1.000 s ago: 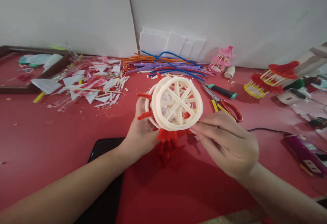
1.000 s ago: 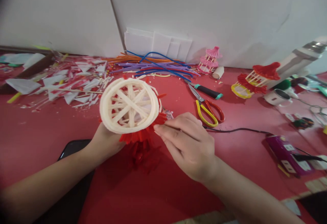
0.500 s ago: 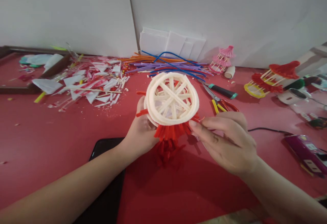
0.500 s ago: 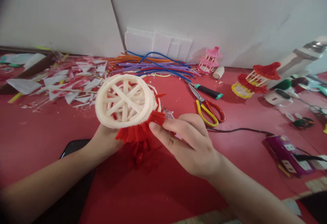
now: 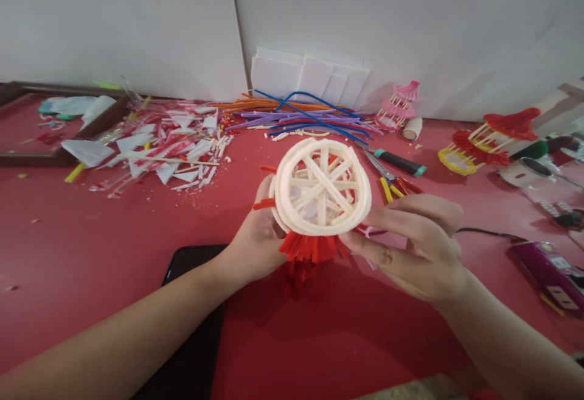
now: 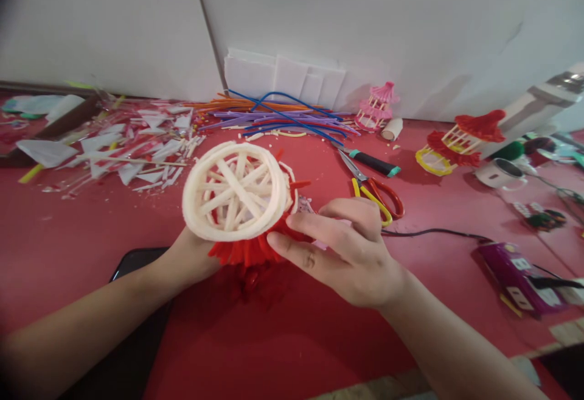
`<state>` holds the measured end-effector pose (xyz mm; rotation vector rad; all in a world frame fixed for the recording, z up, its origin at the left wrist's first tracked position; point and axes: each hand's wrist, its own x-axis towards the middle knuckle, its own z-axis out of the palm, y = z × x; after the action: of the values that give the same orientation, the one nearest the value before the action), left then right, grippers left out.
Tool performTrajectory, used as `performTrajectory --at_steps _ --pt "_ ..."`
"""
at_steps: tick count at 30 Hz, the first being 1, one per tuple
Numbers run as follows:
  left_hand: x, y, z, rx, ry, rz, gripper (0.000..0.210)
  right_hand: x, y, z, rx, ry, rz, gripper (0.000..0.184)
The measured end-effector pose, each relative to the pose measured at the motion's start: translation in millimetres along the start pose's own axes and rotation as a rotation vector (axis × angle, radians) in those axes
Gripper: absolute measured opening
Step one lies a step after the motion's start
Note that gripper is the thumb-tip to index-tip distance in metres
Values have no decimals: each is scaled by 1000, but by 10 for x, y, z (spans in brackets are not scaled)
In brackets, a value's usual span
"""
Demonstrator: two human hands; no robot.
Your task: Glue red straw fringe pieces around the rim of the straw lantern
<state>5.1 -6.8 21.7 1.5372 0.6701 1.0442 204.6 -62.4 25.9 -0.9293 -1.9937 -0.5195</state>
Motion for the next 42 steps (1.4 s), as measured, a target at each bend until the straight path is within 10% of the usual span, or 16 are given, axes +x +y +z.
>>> performTrajectory --at_steps 26,42 --pt "-4 -54 -16 196 -84 70 34 40 -8 -7 -12 11 -64 16" --pt "-2 -41 -33 130 -57 31 62 -9 39 -52 39 -103 -109 23"
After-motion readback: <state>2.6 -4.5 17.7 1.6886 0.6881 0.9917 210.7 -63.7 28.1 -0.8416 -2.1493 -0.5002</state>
